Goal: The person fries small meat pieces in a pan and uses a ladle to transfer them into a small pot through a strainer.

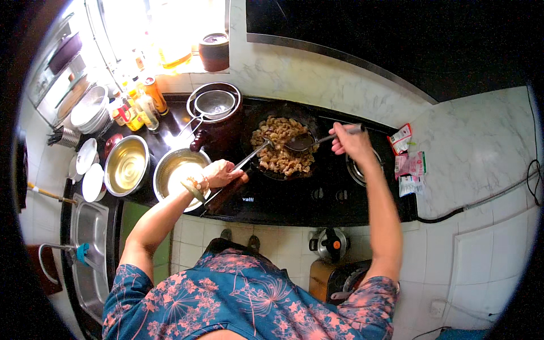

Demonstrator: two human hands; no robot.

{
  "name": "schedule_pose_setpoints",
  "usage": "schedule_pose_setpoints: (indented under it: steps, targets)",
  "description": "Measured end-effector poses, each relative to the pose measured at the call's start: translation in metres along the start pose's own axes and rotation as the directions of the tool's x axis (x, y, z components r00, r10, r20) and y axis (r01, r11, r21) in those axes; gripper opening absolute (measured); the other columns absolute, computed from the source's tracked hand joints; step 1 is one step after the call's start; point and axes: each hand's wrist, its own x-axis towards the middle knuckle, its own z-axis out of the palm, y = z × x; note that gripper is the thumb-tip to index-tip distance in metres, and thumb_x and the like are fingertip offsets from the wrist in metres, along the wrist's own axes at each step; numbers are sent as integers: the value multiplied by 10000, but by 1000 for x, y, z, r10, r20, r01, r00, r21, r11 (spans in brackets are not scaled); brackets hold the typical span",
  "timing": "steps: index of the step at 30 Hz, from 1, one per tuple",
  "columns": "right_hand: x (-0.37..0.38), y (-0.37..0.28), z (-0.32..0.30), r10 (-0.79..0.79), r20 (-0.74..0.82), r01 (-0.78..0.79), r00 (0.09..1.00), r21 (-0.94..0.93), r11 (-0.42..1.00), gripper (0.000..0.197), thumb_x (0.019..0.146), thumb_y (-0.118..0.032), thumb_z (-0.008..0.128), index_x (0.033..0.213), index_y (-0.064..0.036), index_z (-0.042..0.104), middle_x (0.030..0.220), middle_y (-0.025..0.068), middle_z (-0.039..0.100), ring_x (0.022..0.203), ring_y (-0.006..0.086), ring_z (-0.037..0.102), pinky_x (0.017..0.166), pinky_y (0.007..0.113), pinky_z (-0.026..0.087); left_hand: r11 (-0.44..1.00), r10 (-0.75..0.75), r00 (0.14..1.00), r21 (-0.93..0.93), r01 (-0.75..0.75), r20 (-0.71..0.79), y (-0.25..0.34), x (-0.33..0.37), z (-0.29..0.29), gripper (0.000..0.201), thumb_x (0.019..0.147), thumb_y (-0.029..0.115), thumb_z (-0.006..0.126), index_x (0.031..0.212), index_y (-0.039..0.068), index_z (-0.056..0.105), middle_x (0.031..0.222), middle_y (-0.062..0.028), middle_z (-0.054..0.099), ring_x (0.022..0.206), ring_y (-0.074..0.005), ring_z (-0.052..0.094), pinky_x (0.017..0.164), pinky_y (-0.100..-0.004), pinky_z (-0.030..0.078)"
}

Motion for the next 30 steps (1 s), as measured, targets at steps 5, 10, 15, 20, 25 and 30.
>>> schedule_pose_setpoints:
  steps: [5,10,15,20,25,30]
  targets:
    - [7,-80,-29,110,109,-63,988,-367,928,354,892,-333,599,855,11,673,656,85,649,521,130,634,471,229,524,951,139,950,-229,-207,-281,-25,-1,18,341,937,311,506,800,13,596,675,-211,595,655,-388,590,595,-450,450]
    - [19,-89,-22,279,165,-202,946,-372,906,357,880,-332,607,788,7,666,632,87,648,496,148,635,447,245,529,818,201,913,-452,-355,-355,-18,-34,8,333,946,302,532,801,2,543,597,-93,529,558,-187,496,531,-349,413]
    - [14,-61,35,246,24,-243,969,-87,966,412,923,-344,564,863,56,639,683,151,652,548,181,665,482,244,560,700,108,994,-710,-69,9,-2,-73,-15,272,858,284,684,904,53,549,691,7,519,625,-76,477,553,-266,412]
    - [10,-59,21,223,-57,-217,973,100,971,445,922,-388,573,950,53,626,721,150,665,593,180,682,523,240,575,670,221,975,-727,-148,5,-16,-67,5,213,792,142,691,869,56,512,738,22,504,670,-68,465,587,-257,422]
    - [-6,-70,5,203,-106,-196,973,66,978,423,919,-376,572,934,40,649,742,145,672,606,177,684,516,244,571,571,162,984,-820,-30,77,-11,-72,-3,203,796,148,668,907,48,530,725,24,496,654,-65,465,562,-245,408]
    - [-23,-77,12,336,63,-332,940,-76,940,452,926,-424,557,925,15,661,735,138,674,575,162,670,507,230,562,612,186,983,-783,-112,5,-13,-71,3,222,861,173,685,844,106,475,678,64,421,611,-40,375,514,-216,308]
